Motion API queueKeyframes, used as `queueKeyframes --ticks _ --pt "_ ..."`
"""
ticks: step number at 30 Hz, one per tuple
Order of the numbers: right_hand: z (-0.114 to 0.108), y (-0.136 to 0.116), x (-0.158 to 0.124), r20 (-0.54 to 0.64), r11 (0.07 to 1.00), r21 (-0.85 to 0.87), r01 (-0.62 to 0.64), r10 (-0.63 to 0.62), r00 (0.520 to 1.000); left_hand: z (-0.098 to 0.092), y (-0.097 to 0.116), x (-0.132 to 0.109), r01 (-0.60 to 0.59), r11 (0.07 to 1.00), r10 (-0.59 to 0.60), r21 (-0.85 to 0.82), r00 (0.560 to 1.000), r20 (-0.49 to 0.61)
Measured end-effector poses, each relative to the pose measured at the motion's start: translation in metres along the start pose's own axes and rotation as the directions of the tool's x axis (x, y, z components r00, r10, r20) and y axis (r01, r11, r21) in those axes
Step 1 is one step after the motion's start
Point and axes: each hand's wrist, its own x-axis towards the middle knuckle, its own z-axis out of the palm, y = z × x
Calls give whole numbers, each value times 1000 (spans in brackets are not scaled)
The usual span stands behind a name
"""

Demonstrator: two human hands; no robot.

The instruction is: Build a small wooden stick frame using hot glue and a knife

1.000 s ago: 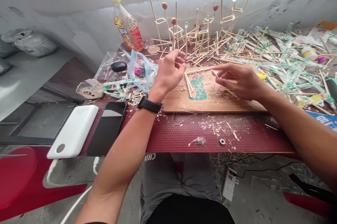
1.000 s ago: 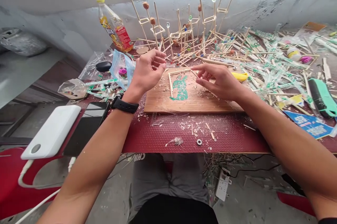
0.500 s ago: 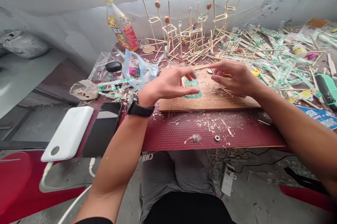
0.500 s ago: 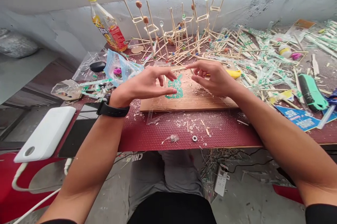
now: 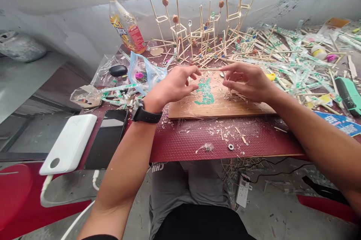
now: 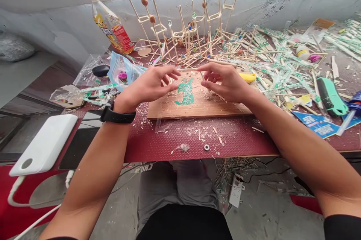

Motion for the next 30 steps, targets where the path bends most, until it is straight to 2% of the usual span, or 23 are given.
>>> queueKeyframes --ticks 5,7,10,13,16,18,19,21,23,25,27,30 --pt "11 -11 0 -45 962 263 -77 92 995 2 20 0 -47 996 59 79 986 -157" --pt "14 -13 0 -97 954 293 -62 94 991 7 31 1 -92 996 92 9 987 -130" --pt "17 -15 -1 -172 968 246 -37 82 982 19 41 3 -118 984 113 -132 993 -40" --pt "20 -17 -4 -209 980 198 -22 64 976 28 41 5 -127 972 127 -200 992 -14" --pt "22 -21 -7 -237 991 132 -11 42 971 27 36 6 -97 983 92 -157 995 -43" --pt "22 -26 -9 -239 998 38 42 -32 970 22 33 7 -43 995 32 -89 992 -120" --pt "22 -28 -10 -205 994 -25 105 -108 973 19 31 7 -13 998 3 -61 986 -167" --pt "23 -33 -12 -28 945 -139 296 -303 953 14 29 7 32 999 -38 -32 972 -232" --pt "27 -36 -14 227 850 -201 487 -444 867 13 29 7 50 999 -53 -21 967 -249" --pt "34 -38 -16 416 777 -226 587 -468 780 14 28 7 50 999 -51 -7 971 -234" --pt "39 -37 -17 486 745 -249 619 -456 745 17 28 6 39 999 -37 7 979 -199" --pt "40 -36 -16 444 743 -210 636 -507 739 20 27 6 15 1000 -12 19 990 -138"
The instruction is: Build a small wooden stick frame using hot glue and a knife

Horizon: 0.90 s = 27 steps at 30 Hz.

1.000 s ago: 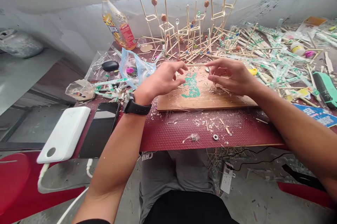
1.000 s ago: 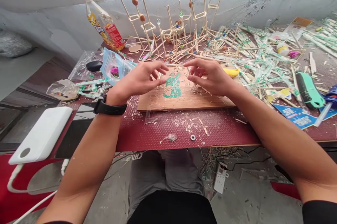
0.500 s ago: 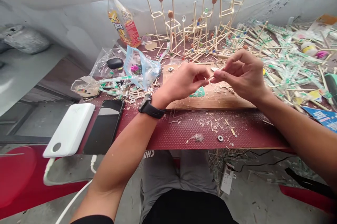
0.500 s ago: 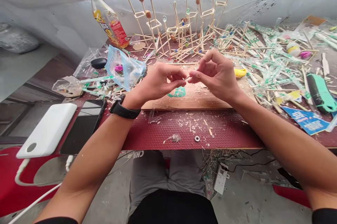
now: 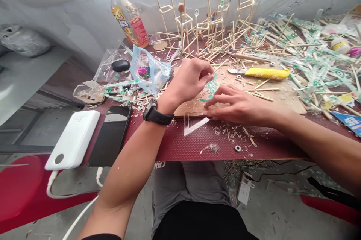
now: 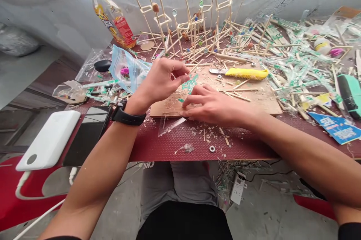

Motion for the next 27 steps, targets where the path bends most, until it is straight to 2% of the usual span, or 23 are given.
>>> queueKeyframes --ticks 3,7,9,11,14,16,21,27 --pt "-11 7 -3 -115 997 76 -10 18 993 -1 0 -1 -18 1000 18 -20 999 38" --pt "-29 27 -14 -163 975 87 -205 217 963 -4 4 -2 -41 997 44 -59 997 61" --pt "-34 38 -21 -135 973 72 -220 228 964 -4 6 -2 -56 997 61 -57 995 80" --pt "-36 46 -26 -72 980 75 -183 188 980 -3 8 -3 -75 997 78 -34 991 110" --pt "-38 47 -28 7 981 101 -163 163 987 -1 9 -4 -97 995 91 27 983 160" --pt "-39 45 -26 -3 977 106 -183 185 983 1 8 -4 -106 993 96 43 976 195" --pt "-34 43 -23 -129 957 36 -286 289 949 1 6 -4 -118 993 117 -12 957 264" --pt "-22 43 -21 -58 949 109 -296 304 951 -8 6 -4 -148 989 150 -27 957 247"
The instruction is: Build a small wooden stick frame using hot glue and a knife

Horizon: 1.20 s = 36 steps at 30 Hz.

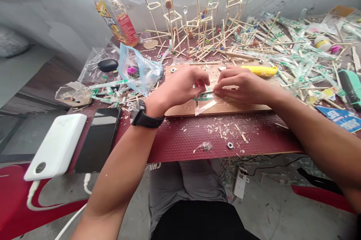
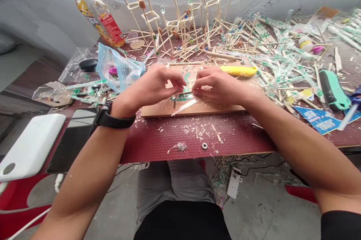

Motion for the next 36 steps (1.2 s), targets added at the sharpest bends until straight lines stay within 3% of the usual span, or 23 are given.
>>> queueKeyframes --ticks 3,7,14,23,29,36 --pt "2 -2 0 15 999 30 -29 29 999 -7 1 -1 -2 1000 2 -16 1000 4" --pt "2 -1 0 38 998 24 -52 51 998 -14 5 -4 19 999 -14 -49 994 110" --pt "5 -5 1 36 994 -19 -111 111 993 -8 12 -1 50 997 -62 63 979 195" --pt "8 -14 1 51 997 -56 -56 58 997 -7 12 0 47 997 -56 60 986 158" --pt "8 -12 1 33 999 -15 -33 33 999 -14 12 -3 47 996 -42 79 997 -63" --pt "8 -14 0 49 996 31 -86 84 995 -13 12 -2 47 998 -49 50 998 28"
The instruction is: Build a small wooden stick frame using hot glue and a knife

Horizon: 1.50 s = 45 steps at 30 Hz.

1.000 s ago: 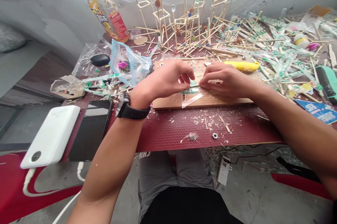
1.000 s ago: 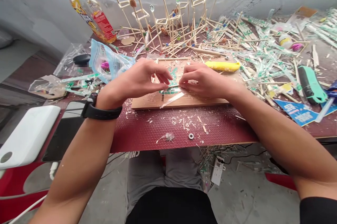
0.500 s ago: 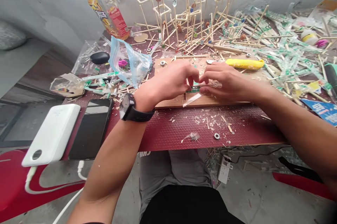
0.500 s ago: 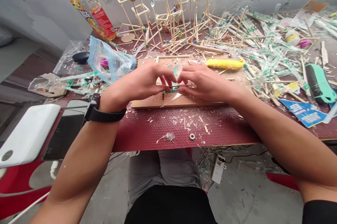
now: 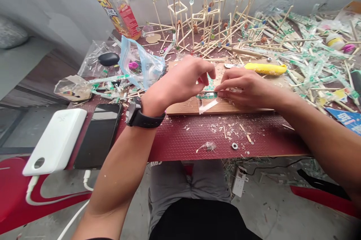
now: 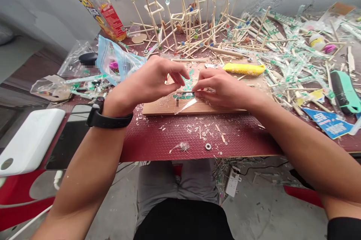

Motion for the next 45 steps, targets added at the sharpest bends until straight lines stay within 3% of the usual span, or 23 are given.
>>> queueKeyframes --ticks 17,30,45 --pt "5 6 -2 -18 999 0 40 -40 999 -2 -2 -1 30 999 -29 -11 991 133" --pt "5 3 0 -36 997 -4 76 -76 996 3 2 2 25 996 -33 83 995 94" --pt "16 -6 6 -86 999 -16 -34 33 996 2 0 2 25 999 -26 20 996 89"
